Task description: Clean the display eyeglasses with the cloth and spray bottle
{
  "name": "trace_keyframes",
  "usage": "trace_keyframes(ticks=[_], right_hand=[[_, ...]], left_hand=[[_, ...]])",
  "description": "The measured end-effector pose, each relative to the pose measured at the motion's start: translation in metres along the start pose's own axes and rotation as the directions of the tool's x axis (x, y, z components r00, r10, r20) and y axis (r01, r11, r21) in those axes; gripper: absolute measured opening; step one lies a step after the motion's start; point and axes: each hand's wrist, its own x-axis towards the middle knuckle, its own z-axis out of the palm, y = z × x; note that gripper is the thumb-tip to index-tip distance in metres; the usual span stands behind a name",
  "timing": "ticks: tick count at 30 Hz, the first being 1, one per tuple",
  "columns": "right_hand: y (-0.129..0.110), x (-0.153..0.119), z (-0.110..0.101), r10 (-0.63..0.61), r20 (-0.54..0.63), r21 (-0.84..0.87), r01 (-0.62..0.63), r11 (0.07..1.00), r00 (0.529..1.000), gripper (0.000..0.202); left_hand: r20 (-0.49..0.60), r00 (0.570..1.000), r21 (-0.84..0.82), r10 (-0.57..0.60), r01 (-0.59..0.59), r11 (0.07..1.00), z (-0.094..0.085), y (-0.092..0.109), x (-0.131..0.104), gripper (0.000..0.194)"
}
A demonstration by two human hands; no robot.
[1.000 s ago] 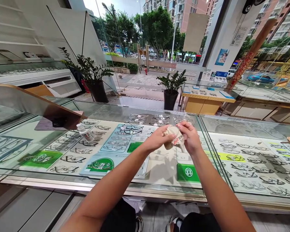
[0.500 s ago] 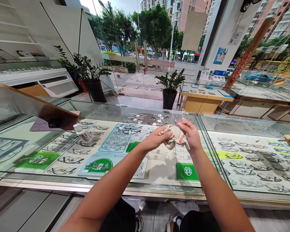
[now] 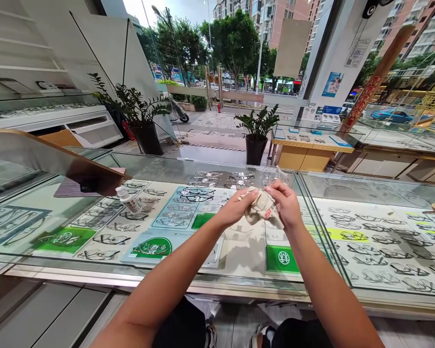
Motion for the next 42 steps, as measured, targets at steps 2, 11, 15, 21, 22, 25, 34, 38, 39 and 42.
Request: trace_keyframes(ticks=[2,11,15,21,22,25,34,38,39,42], right_hand=[[-0.001,0.0,-0.001,0.03,-0.024,0.015,-0.03,0.999,0.999,0.017],[0.002,-0.005,0.005,0.093,0.034,0.044,-0.095,0.995,0.995,0.023],[0.003,-0.004,0.002,0.041,0.055,0.012,-0.041,0.999,0.998,0.021],[0.0,-0.002,0.0,0.005,0.033,0.012,-0.006,1.0,0.999,0.018],[-0.001,-0.001,0.0,0.011,0.027,0.012,-0.012,1.0,1.0,0.018],[-0.001,-0.002,0.001,0.027,0.015,0.029,-0.027,0.999,1.0,0.015],[0.008,-0.003,0.004,0.013,0.02,0.007,-0.013,1.0,1.0,0.02],[0.003,-0.001,0.001,0.079,-0.031,0.061,-0.077,0.995,0.996,0.02],[0.001,-0.001,0.0,0.095,-0.042,0.07,-0.091,0.993,0.995,0.02],[0.001,0.001,-0.001,0.113,-0.07,0.077,-0.107,0.991,0.991,0.02]], left_hand=[[0.099,0.994,-0.044,-0.045,0.05,0.998,-0.003,0.003,-0.001,0.052],[0.061,0.997,0.02,-0.047,0.045,0.999,0.004,-0.003,0.001,0.059],[0.0,1.0,0.004,-0.027,0.027,1.0,0.008,-0.004,0.001,0.059],[-0.007,0.999,-0.042,-0.032,0.032,0.999,0.004,0.001,-0.001,0.056],[0.034,0.999,-0.064,-0.032,0.034,0.997,0.003,0.002,-0.001,0.055],[0.096,0.995,-0.09,-0.038,0.047,0.995,0.001,0.002,-0.002,0.057],[-0.113,0.994,0.027,-0.006,0.009,1.0,0.015,-0.009,-0.001,0.056],[-0.041,0.999,0.006,0.003,-0.002,1.0,0.01,-0.004,-0.001,0.054],[0.002,1.0,-0.012,0.0,0.0,1.0,0.008,-0.002,-0.002,0.053],[0.116,0.993,-0.024,-0.028,0.031,0.999,0.005,0.002,-0.003,0.057]])
